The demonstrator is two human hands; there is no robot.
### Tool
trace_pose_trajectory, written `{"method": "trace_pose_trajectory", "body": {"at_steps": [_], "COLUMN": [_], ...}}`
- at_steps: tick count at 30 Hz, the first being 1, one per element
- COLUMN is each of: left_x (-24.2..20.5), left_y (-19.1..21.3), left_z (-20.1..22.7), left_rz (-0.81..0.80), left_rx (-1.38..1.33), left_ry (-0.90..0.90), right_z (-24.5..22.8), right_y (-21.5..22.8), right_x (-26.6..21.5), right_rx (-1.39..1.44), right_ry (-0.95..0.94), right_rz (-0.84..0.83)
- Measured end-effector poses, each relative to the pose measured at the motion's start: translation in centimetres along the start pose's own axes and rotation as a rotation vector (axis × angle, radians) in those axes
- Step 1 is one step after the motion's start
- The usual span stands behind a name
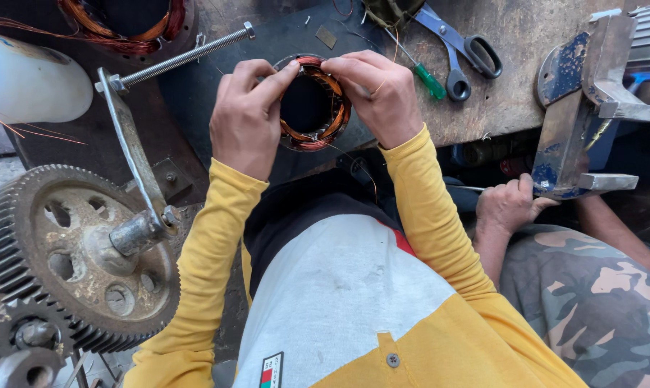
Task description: The person pours a liquid from a white bottle onto a copper wire, then uses a green-handled screwdriver to scrape the wire. They place the bottle down, wipe the workbench with a cloth, and then use the screwdriver to adjust and secure copper windings on a motor stator.
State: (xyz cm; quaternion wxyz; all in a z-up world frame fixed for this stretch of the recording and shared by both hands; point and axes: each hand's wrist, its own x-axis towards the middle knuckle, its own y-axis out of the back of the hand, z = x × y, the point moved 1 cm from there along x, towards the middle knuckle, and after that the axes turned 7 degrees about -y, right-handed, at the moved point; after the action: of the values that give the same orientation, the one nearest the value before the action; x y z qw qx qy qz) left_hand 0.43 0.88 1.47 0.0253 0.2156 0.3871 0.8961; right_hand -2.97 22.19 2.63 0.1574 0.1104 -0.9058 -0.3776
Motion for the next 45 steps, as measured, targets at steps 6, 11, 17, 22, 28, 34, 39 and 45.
{"method": "trace_pose_trajectory", "body": {"at_steps": [6, 11, 17, 22, 28, 34, 39, 45], "left_x": [1.2, 4.7, 4.8, 4.4, 5.0, 5.5, 4.9, 4.7], "left_y": [0.3, -1.9, -2.9, -3.3, -2.5, -2.6, -3.4, -4.2], "left_z": [0.5, -0.6, -0.9, -0.2, -0.5, -0.7, -1.5, -2.2], "left_rz": [0.03, -0.089, -0.088, -0.016, -0.092, -0.109, -0.072, -0.054], "left_rx": [0.006, -0.062, -0.086, -0.13, -0.115, -0.159, -0.221, -0.275], "left_ry": [-0.047, -0.199, -0.21, -0.166, -0.176, -0.225, -0.224, -0.197], "right_z": [0.4, 0.3, 3.5, 9.1, 12.0, 15.8, 17.6, 16.1], "right_y": [0.4, 0.4, 1.2, 3.6, 3.3, 7.4, 11.0, 10.9], "right_x": [0.1, 0.2, -0.9, -5.5, -7.4, -7.2, -6.2, -7.3], "right_rx": [0.093, -0.088, -0.154, -0.455, -0.594, -0.672, -0.657, -0.599], "right_ry": [-0.106, -0.023, -0.023, -0.371, -0.485, -0.525, -0.494, -0.352], "right_rz": [-0.01, -0.021, 0.123, 0.162, 0.273, 0.094, -0.193, -0.13]}}
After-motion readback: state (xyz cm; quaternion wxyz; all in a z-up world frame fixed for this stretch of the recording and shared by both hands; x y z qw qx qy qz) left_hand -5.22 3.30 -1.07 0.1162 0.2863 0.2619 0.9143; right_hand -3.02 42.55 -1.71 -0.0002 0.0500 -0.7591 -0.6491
